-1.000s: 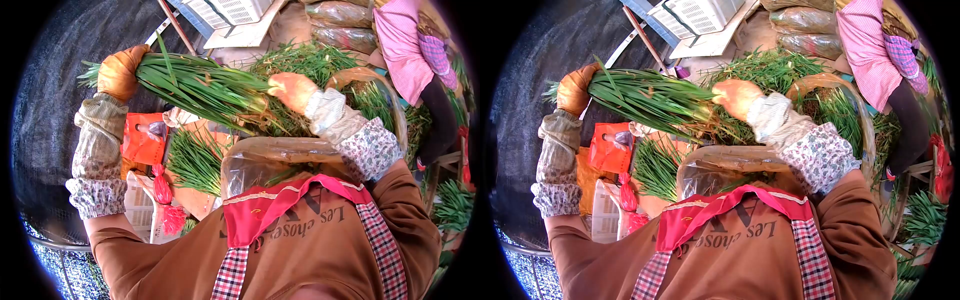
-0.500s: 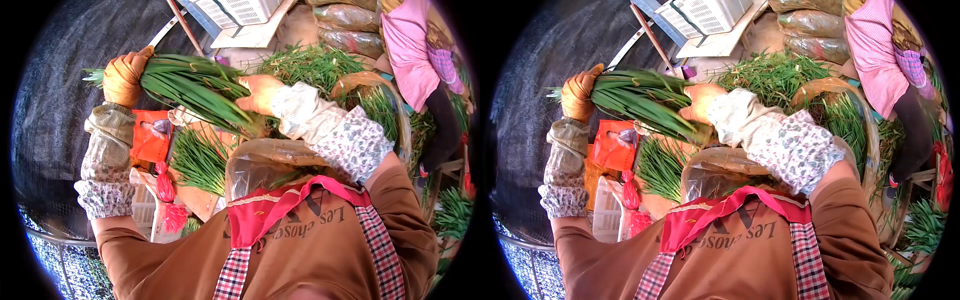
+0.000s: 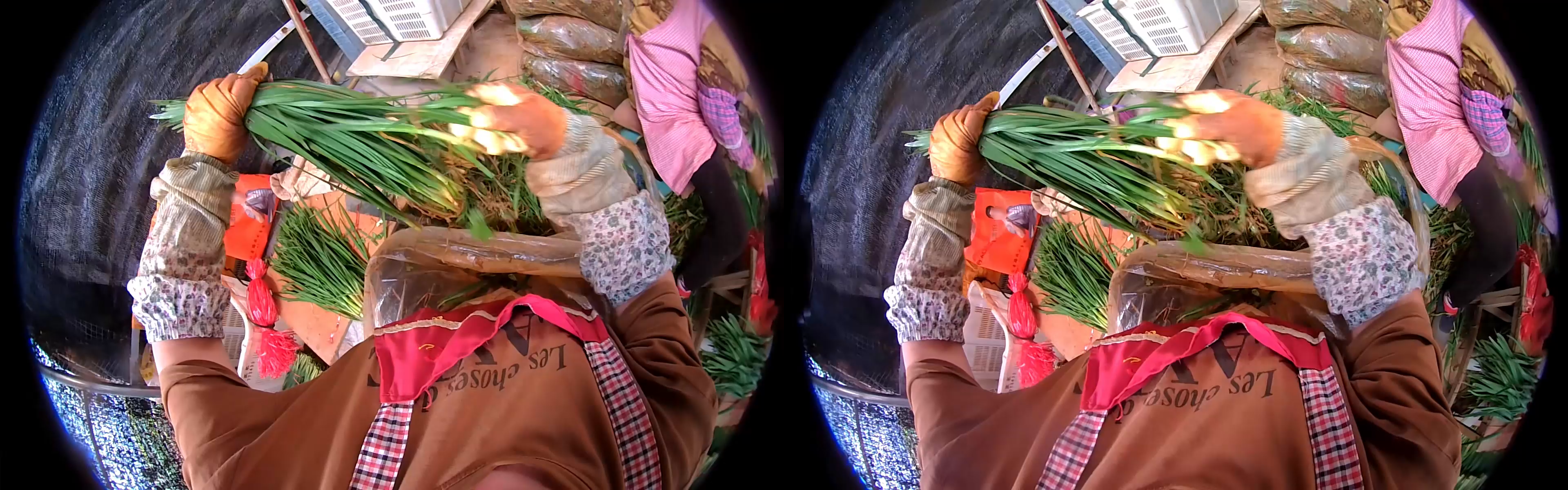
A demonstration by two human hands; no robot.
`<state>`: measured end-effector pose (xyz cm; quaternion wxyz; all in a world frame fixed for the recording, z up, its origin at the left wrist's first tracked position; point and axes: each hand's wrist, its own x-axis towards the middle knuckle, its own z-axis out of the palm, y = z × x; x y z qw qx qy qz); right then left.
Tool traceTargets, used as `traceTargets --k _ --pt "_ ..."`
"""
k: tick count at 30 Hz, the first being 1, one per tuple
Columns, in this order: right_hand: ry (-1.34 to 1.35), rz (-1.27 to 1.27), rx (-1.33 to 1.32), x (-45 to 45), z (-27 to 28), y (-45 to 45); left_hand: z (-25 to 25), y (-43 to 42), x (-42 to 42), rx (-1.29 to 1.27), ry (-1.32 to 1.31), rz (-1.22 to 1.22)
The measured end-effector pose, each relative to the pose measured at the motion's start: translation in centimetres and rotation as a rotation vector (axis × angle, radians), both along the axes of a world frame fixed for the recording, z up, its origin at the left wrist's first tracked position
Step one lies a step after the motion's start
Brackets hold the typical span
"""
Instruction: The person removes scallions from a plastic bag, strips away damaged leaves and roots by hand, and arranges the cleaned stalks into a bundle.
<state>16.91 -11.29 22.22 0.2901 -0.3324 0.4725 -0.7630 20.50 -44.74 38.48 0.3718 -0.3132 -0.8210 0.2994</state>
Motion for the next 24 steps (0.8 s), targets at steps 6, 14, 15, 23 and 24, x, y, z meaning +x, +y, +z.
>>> traceTargets --k 6,14,15,23,24 --pt "-0.49 -0.148 0.17 -7.7 -14.1 6.6 1.1 -2.9 0.5 0.155 -0.021 -0.027" --pt "0.489 -0.41 0.893 0.8 -1.6 -5.6 0.8 -3.0 0.3 0.083 0.045 -0.11" --pt "0.428 -0.346 0.941 1.9 -0.9 -7.0 0.9 -2.7 0.3 0.067 0.057 -0.109" --pt "0.186 -0.35 0.126 -2.6 -3.0 -8.6 0.3 -1.4 1.7 0.031 -0.012 -0.221" --pt "0.198 -0.256 0.183 -2.2 -1.1 -7.1 0.3 -1.8 2.1 0.029 -0.017 -0.26"
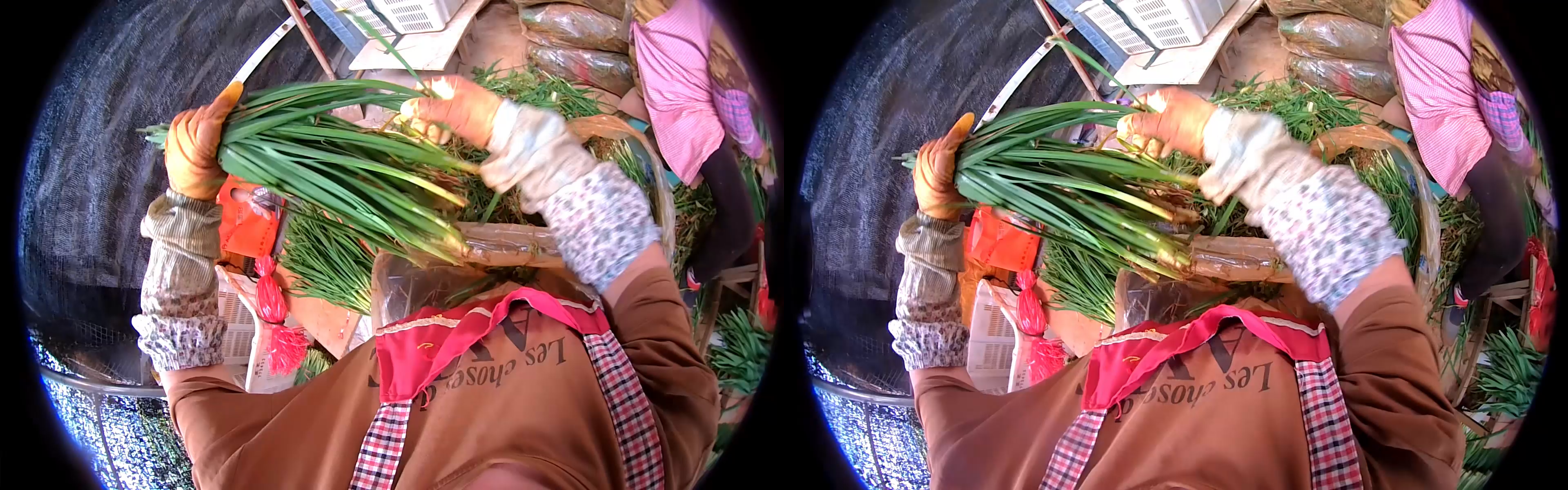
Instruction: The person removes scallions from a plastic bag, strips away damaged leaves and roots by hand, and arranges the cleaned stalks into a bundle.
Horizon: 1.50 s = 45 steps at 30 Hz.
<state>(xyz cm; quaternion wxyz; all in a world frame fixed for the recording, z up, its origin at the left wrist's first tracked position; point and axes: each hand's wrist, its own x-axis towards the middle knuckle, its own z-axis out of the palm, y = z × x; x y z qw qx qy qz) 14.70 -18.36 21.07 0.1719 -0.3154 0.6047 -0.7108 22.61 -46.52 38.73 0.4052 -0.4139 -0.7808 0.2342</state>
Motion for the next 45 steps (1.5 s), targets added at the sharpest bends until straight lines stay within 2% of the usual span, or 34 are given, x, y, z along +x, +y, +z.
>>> traceTargets --k 3,6,9,10,11,14,17,18,21,23,25,27,29,31,32,35,37,39,40,41,44,45 --pt "0.078 0.255 0.348 0.2 3.4 2.8 -0.8 -0.4 0.7 0.044 -0.019 0.012" --pt "0.063 0.273 0.563 0.5 3.3 4.6 -0.9 -2.4 -0.3 0.064 -0.055 0.046" --pt "-0.06 0.415 0.368 0.5 1.3 6.2 -0.9 -1.1 0.2 -0.042 -0.078 -0.016" --pt "-0.078 0.298 0.352 0.5 -0.4 6.2 -1.2 -0.2 0.5 -0.012 -0.064 -0.025" --pt "-0.043 0.239 0.217 0.1 -2.5 6.4 -1.3 -0.3 0.3 -0.002 -0.074 -0.044" --pt "-0.367 0.184 -0.258 1.4 -5.5 4.9 -1.4 0.4 -0.2 0.011 -0.098 -0.06" --pt "-0.638 0.094 -0.957 2.6 -6.5 2.2 -1.7 1.2 -0.4 0.037 -0.089 -0.067" --pt "-0.61 0.23 -1.079 2.4 -7.0 2.4 -1.8 1.4 -0.3 0.062 -0.097 -0.073" --pt "-0.556 0.168 -1.254 3.9 -5.3 2.4 -1.9 2.0 -0.3 0.105 -0.103 -0.068" --pt "-0.31 0.12 -1.18 3.9 -4.3 1.9 -2.1 2.4 -0.3 0.106 -0.073 -0.041" --pt "-0.206 -0.245 -0.761 4.9 -3.4 1.1 -2.2 3.1 -0.4 0.117 -0.081 -0.099" --pt "-0.191 -0.38 -0.48 4.9 -4.2 -0.3 -2.4 3.2 -1.3 0.115 -0.057 -0.182" --pt "-0.091 -0.394 0.158 4.8 -3.6 -0.2 -2.5 3.6 -1.2 0.088 -0.078 -0.169" --pt "-0.072 -0.08 0.164 5.8 -2.4 -0.4 -2.8 4.0 -1.3 0.093 -0.122 -0.208" --pt "-0.075 -0.04 0.151 5.7 -3.0 -0.9 -2.6 4.1 -1.4 0.093 -0.193 -0.194" --pt "0.206 -0.337 0.235 6.1 -3.8 -0.6 -2.5 4.2 -0.7 0.067 -0.158 -0.17" --pt "-0.063 -0.342 -0.158 5.0 -6.2 -1.0 -2.4 3.1 -0.5 0.042 -0.183 -0.081" --pt "-0.472 -0.135 -0.366 5.5 -4.7 1.2 -2.3 2.2 -0.5 0.031 -0.17 -0.052" --pt "-0.554 -0.132 -0.484 5.5 -4.4 2.0 -2.5 1.8 -0.5 0.034 -0.146 -0.065" --pt "-0.586 -0.203 -0.611 5.5 -3.8 2.0 -2.6 1.5 -0.5 0.04 -0.125 -0.077" --pt "-0.542 0.138 -0.775 5.1 -2.9 4.8 -2.8 1.3 -0.5 0.124 -0.257 -0.001" --pt "-0.444 0.165 -0.792 4.7 -3.5 5.4 -2.9 1.4 -0.5 0.161 -0.307 0.033"
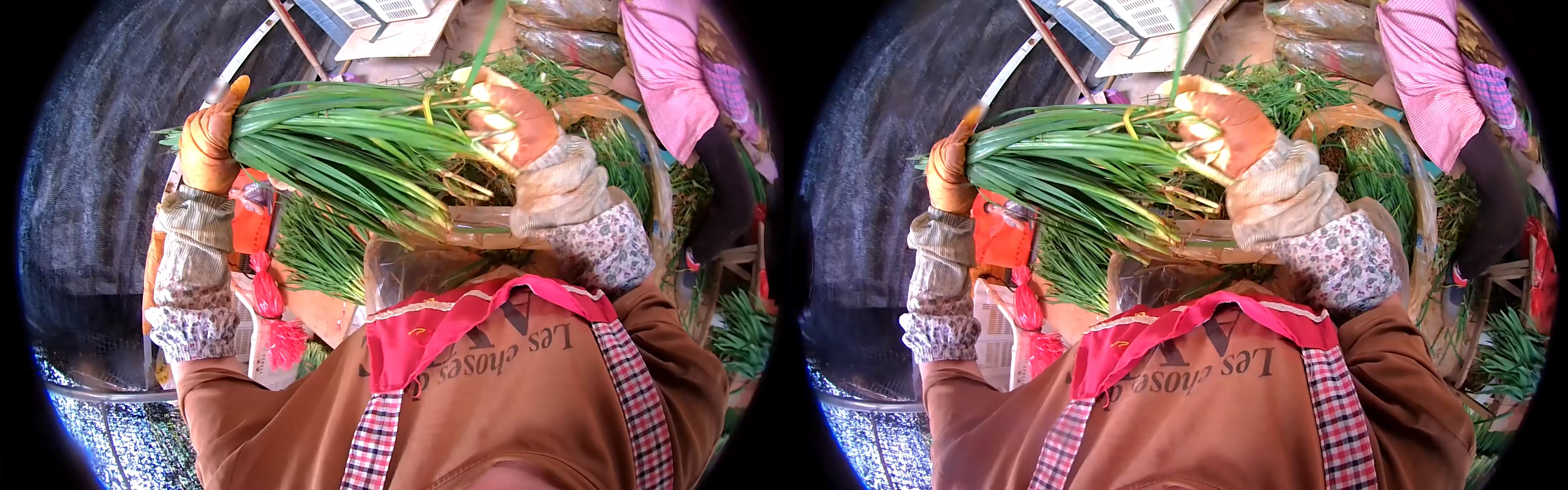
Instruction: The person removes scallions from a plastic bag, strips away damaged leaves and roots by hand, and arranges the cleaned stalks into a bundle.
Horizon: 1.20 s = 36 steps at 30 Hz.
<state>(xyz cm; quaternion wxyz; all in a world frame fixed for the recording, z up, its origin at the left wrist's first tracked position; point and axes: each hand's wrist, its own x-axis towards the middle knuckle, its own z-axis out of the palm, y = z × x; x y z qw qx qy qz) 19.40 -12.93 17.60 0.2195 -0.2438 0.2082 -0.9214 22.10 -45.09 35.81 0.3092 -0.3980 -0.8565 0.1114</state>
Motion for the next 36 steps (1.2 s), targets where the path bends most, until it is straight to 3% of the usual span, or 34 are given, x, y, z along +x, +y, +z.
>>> traceTargets --k 4,5,7,8,9,11,12,14,16,18,20,22,25,26,27,28,30,32,33,34,35,36 --pt "0.226 -0.067 0.144 -2.5 -0.9 5.7 -2.5 -2.8 0.4 0.341 -0.192 0.088" --pt "0.192 0.093 -0.053 -2.8 -1.0 6.7 -3.7 -2.8 1.8 0.385 -0.169 0.098" --pt "0.224 0.066 -0.077 -4.8 -2.6 9.2 -6.2 -2.7 4.6 0.473 -0.124 0.116" --pt "0.146 -0.004 0.007 -4.2 -2.3 10.2 -7.0 -2.1 6.9 0.313 0.064 0.181" --pt "0.241 0.095 -0.061 -5.1 -3.3 11.3 -9.5 -3.6 8.9 0.617 -0.172 0.252" --pt "0.4 0.145 0.155 -7.8 -5.4 11.3 -13.8 -3.5 13.3 0.628 -0.154 0.373" --pt "0.469 0.101 0.443 -8.9 -7.3 10.3 -16.0 -3.5 15.5 0.631 -0.147 0.434" --pt "0.626 0.029 1.021 -10.7 -11.7 7.9 -22.5 -5.5 22.0 0.217 -0.33 1.014" --pt "0.75 -0.107 1.5 -9.1 -12.5 5.1 -24.5 -5.4 24.6 0.369 -0.536 0.939" --pt "0.698 -0.283 1.799 -1.0 -8.6 -0.2 -28.1 -7.6 25.5 0.435 -0.409 0.839" --pt "0.513 0.028 1.701 0.4 -7.8 -4.4 -29.1 -7.8 26.2 0.485 -0.401 0.818" --pt "0.491 0.11 1.719 2.5 -7.6 -7.5 -27.5 -6.3 26.0 0.513 -0.51 0.86" --pt "0.796 -0.042 1.85 6.3 -6.4 -10.3 -26.6 -4.3 25.6 0.455 -0.321 0.786" --pt "1.0 0.066 2.098 7.1 -3.8 -11.2 -26.6 -4.0 25.4 0.433 -0.238 0.757" --pt "1.141 -0.097 2.091 8.0 -4.2 -11.7 -27.1 -4.3 25.4 0.534 -0.328 0.675" --pt "1.278 -0.259 2.068 8.6 -4.8 -12.1 -27.5 -4.4 25.9 0.464 -0.351 0.756" --pt "1.347 -0.143 2.009 8.8 -5.0 -13.1 -27.1 -3.6 26.0 0.321 -0.388 0.914" --pt "1.145 -0.169 1.653 7.7 -7.2 -12.8 -27.3 -3.7 25.9 0.317 -0.478 1.05" --pt "0.994 -0.376 1.334 7.5 -7.4 -12.1 -27.3 -3.6 25.8 0.33 -0.482 1.05" --pt "0.594 -0.076 1.397 6.3 -7.1 -10.9 -27.4 -3.6 25.8 0.353 -0.479 1.037" --pt "0.217 -0.144 1.229 4.9 -8.6 -10.2 -27.4 -3.6 25.8 0.364 -0.471 1.016" --pt "0.676 -0.598 1.48 1.6 -11.0 -8.2 -27.5 -3.7 25.8 0.37 -0.462 0.998"
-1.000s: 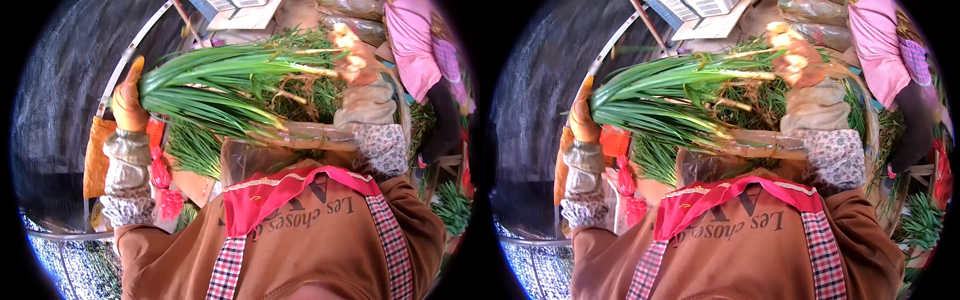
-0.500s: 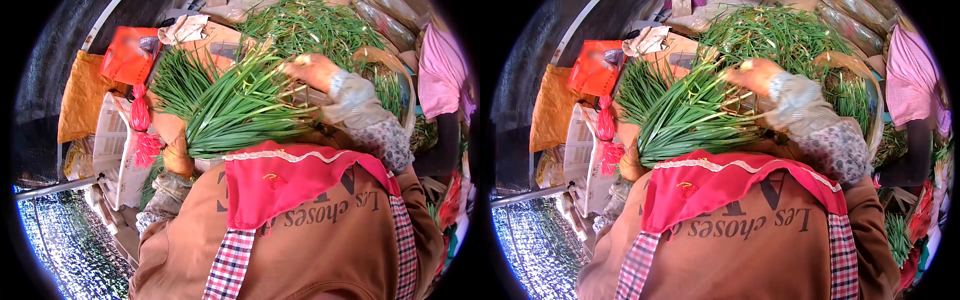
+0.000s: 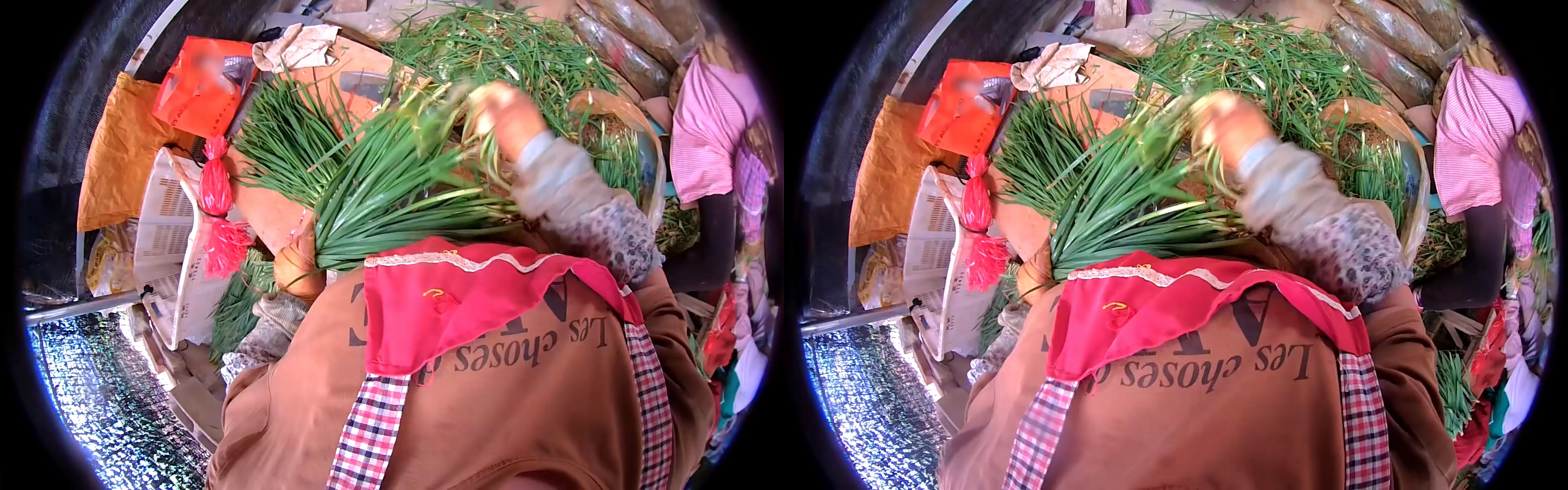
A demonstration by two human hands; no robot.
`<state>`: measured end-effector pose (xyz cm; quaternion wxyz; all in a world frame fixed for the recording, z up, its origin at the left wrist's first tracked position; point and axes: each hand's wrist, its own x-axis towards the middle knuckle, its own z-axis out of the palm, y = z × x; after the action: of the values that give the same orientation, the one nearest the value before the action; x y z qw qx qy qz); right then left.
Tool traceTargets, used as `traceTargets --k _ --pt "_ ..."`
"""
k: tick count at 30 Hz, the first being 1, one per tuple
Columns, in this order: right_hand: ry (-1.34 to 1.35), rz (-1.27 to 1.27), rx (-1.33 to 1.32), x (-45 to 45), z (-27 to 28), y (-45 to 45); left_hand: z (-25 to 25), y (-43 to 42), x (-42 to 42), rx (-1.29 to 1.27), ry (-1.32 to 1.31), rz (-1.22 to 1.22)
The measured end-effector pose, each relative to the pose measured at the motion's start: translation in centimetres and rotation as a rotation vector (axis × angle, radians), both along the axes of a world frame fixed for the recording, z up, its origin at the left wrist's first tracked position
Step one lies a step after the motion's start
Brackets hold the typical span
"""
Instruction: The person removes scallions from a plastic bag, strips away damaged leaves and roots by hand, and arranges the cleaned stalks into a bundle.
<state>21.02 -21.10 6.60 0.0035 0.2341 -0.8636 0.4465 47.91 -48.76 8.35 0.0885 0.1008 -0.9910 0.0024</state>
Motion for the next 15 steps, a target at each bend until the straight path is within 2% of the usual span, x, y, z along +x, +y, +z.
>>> traceTargets --k 1,2,3,4,5,6,8,9,11,14,15 --pt "-0.267 -0.261 0.125 -3.0 0.1 1.6 0.0 0.0 -0.1 0.001 0.017 -0.012" --pt "-0.399 -0.383 -0.15 -4.6 1.1 3.6 0.0 0.0 -0.1 0.001 0.025 -0.018" --pt "-0.455 -0.428 -0.342 -9.1 -1.7 7.0 -0.1 -0.1 -0.1 0.002 0.029 -0.021" --pt "-0.371 -0.605 -0.394 -10.6 -1.2 8.7 -0.1 0.0 -0.1 0.002 0.034 -0.025" --pt "-0.31 -0.6 -0.551 -10.1 1.4 9.3 -0.1 0.0 -0.1 0.005 0.04 -0.027" --pt "-0.31 -0.65 -0.572 -11.2 2.2 10.4 -0.2 -0.1 -0.1 0.006 0.04 -0.031" --pt "-0.22 -0.361 -0.383 -12.8 3.4 11.8 -0.4 0.0 -0.1 0.012 0.045 -0.035" --pt "-0.176 -0.323 0.107 -11.7 4.4 10.3 -0.4 -0.1 -0.1 0.014 0.044 -0.035" --pt "-0.095 -0.134 0.894 -4.9 9.6 4.3 -0.6 -0.2 0.0 0.015 0.047 -0.038" --pt "0.462 0.183 0.839 2.1 6.7 -1.4 -0.7 -0.3 0.1 0.02 0.057 -0.044" --pt "0.577 0.238 0.701 3.3 4.9 -2.5 -0.6 -0.3 0.1 0.02 0.058 -0.045"
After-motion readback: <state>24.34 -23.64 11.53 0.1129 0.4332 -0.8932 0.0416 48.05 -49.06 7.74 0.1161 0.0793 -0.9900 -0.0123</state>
